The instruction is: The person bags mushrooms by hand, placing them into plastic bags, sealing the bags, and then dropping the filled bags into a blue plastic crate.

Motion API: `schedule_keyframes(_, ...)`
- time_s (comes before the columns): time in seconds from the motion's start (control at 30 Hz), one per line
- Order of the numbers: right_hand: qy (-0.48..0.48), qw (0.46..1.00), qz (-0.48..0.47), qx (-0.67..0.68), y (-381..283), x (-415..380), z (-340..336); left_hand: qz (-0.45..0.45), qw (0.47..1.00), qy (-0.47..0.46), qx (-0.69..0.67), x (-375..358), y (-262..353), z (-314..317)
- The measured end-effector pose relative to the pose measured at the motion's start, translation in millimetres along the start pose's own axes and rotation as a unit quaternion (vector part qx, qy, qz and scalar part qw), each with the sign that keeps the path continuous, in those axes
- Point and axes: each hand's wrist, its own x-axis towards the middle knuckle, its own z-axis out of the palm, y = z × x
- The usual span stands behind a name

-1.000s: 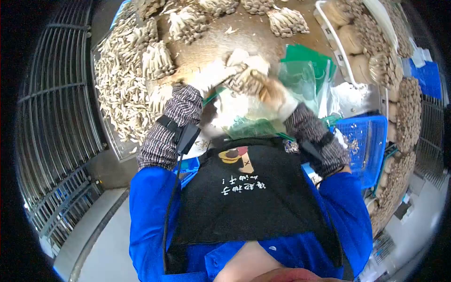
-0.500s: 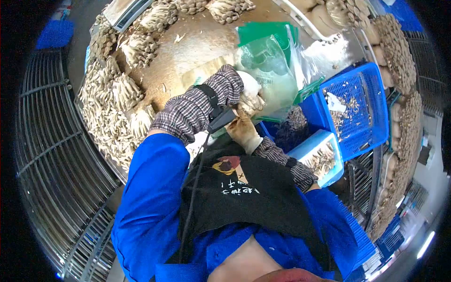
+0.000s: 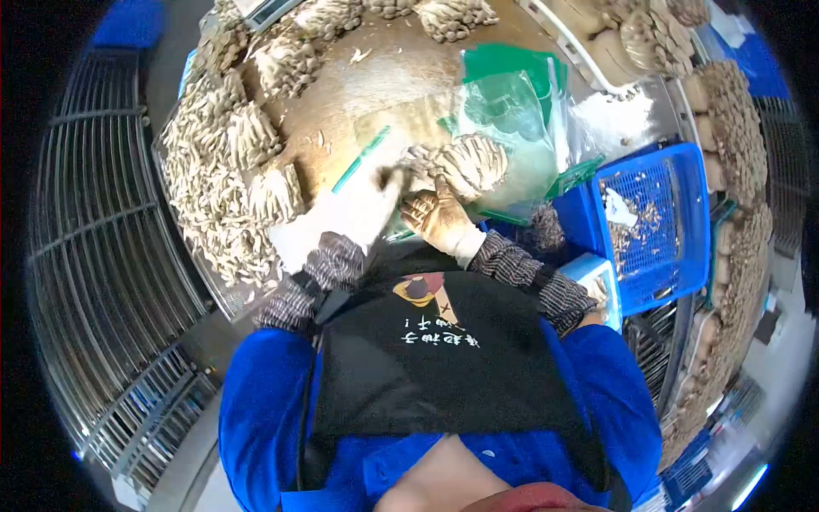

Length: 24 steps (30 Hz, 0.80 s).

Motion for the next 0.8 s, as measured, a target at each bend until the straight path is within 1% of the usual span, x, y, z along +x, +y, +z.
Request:
schedule_keyframes(0.03,-0.018,1.000,0.013,-0.020,-3,-5,7,0.008,0.994,-0.054,0.093,-26,32,-23)
schedule_keyframes(0.07,0.030,0.995,0.012,-0.098,-5,-10,13,-0.009,0.997,-0.075,-0.031,-22,-8,3)
schedule_keyframes(0.1,0.027,0.993,0.026,-0.111,-9,-6,-5,-0.018,0.997,-0.058,-0.038,-20,-28,16)
schedule_keyframes(0.13,-0.144,0.985,0.083,-0.055,-18,4,-40,0.008,0.997,-0.058,-0.053,-16,-41,28)
schedule_keyframes(0.17,-0.307,0.941,0.142,0.009,-25,9,-60,0.034,0.996,-0.057,-0.067,-17,-45,34)
schedule_keyframes(0.2,-0.160,0.916,-0.004,-0.369,-31,-21,-24,0.007,0.983,-0.075,-0.165,-22,-37,35)
schedule_keyframes(0.23,0.005,0.717,-0.158,-0.679,-34,-56,17,-0.015,0.961,-0.094,-0.261,-26,-27,37)
schedule_keyframes(0.27,0.037,0.631,-0.228,-0.741,-39,-61,6,-0.030,0.932,-0.092,-0.349,-22,-34,51)
schedule_keyframes(0.3,0.068,0.535,-0.298,-0.788,-44,-64,-4,-0.032,0.931,-0.081,-0.355,-21,-30,54)
schedule_keyframes(0.33,0.081,0.458,-0.322,-0.825,-49,-71,7,-0.061,0.919,-0.096,-0.379,-20,-25,54)
schedule_keyframes(0.37,0.031,0.326,-0.409,-0.852,-58,-66,-2,-0.088,0.905,-0.112,-0.400,-19,-20,54)
schedule_keyframes(0.4,0.040,0.278,-0.394,-0.875,-59,-65,-3,-0.107,0.889,-0.121,-0.428,-19,-15,52)
schedule_keyframes(0.43,0.051,0.229,-0.379,-0.895,-61,-62,-2,-0.105,0.889,-0.117,-0.430,-20,-11,50)
schedule_keyframes(0.47,0.047,0.227,-0.381,-0.895,-64,-55,-10,-0.114,0.885,-0.117,-0.436,-24,-6,47)
schedule_keyframes(0.5,0.040,0.208,-0.349,-0.913,-68,-46,-22,-0.124,0.881,-0.117,-0.440,-25,-2,45)
schedule_keyframes(0.53,0.034,0.191,-0.316,-0.929,-70,-40,-24,-0.137,0.803,-0.155,-0.560,-14,-17,60)
schedule_keyframes(0.57,0.034,0.193,-0.316,-0.928,-71,-37,-27,-0.139,0.803,-0.155,-0.559,-7,-35,73)
schedule_keyframes(0.63,0.008,0.216,-0.361,-0.907,-69,-39,-21,-0.072,0.870,-0.131,-0.470,-15,-23,62)
schedule_keyframes(0.67,0.017,0.255,-0.338,-0.906,-68,-41,-19,-0.058,0.861,-0.144,-0.484,-6,-43,78)
schedule_keyframes(0.7,0.026,0.256,-0.336,-0.906,-68,-45,-10,-0.071,0.856,-0.138,-0.494,-14,-29,68)
schedule_keyframes(0.77,0.043,0.335,-0.316,-0.887,-70,-58,11,-0.062,0.855,-0.141,-0.495,-20,-12,54)
schedule_keyframes(0.8,0.028,0.277,-0.400,-0.873,-71,-62,19,-0.055,0.865,-0.135,-0.481,-16,-17,56)
